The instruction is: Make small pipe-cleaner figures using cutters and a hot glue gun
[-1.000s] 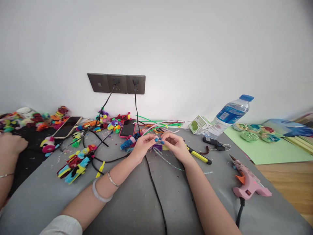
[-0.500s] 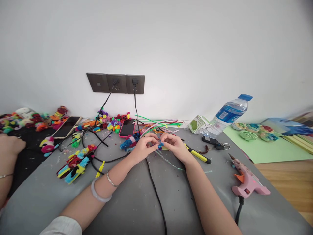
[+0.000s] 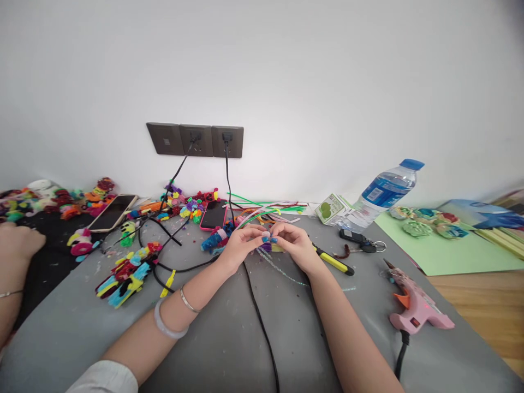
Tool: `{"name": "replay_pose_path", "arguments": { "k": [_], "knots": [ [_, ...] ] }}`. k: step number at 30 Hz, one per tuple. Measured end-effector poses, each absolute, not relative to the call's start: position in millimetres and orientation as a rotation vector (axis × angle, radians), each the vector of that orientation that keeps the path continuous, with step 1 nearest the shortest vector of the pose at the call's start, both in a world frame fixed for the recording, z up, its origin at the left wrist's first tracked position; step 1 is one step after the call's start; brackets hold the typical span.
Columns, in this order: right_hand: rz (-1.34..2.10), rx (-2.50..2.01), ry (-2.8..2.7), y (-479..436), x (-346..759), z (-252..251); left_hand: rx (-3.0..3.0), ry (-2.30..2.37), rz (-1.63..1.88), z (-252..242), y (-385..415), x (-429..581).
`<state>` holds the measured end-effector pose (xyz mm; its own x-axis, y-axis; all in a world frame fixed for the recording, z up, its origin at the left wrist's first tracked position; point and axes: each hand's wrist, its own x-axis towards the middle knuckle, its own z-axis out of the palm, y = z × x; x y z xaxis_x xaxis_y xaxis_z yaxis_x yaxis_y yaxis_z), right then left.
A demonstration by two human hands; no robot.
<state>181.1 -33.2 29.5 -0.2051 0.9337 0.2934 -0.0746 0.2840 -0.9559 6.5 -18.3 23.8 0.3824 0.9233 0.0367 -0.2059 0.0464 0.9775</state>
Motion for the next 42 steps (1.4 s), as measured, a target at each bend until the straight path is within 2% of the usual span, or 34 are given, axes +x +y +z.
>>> {"name": "replay_pose_path", "arguments": {
  "k": [10,17,25,42],
  "knots": [
    [1.332,-0.734,-1.442,-34.3,183.5,26.5,1.371,0.667,0.814,34.4,-17.0,-2.2],
    [1.553,-0.657,-1.601,-35.4,189.4,24.1,1.538,0.560,0.538,42.1,-12.8,-11.7],
    [1.308,-0.720,-1.490,-35.3,183.2,29.8,1.275,0.662,0.712,39.4,-15.4,-5.0],
    [1.393,-0.714,-1.540,-36.7,183.0,29.3,1.244,0.641,0.682,42.2,-14.7,-5.1]
  ]
}}
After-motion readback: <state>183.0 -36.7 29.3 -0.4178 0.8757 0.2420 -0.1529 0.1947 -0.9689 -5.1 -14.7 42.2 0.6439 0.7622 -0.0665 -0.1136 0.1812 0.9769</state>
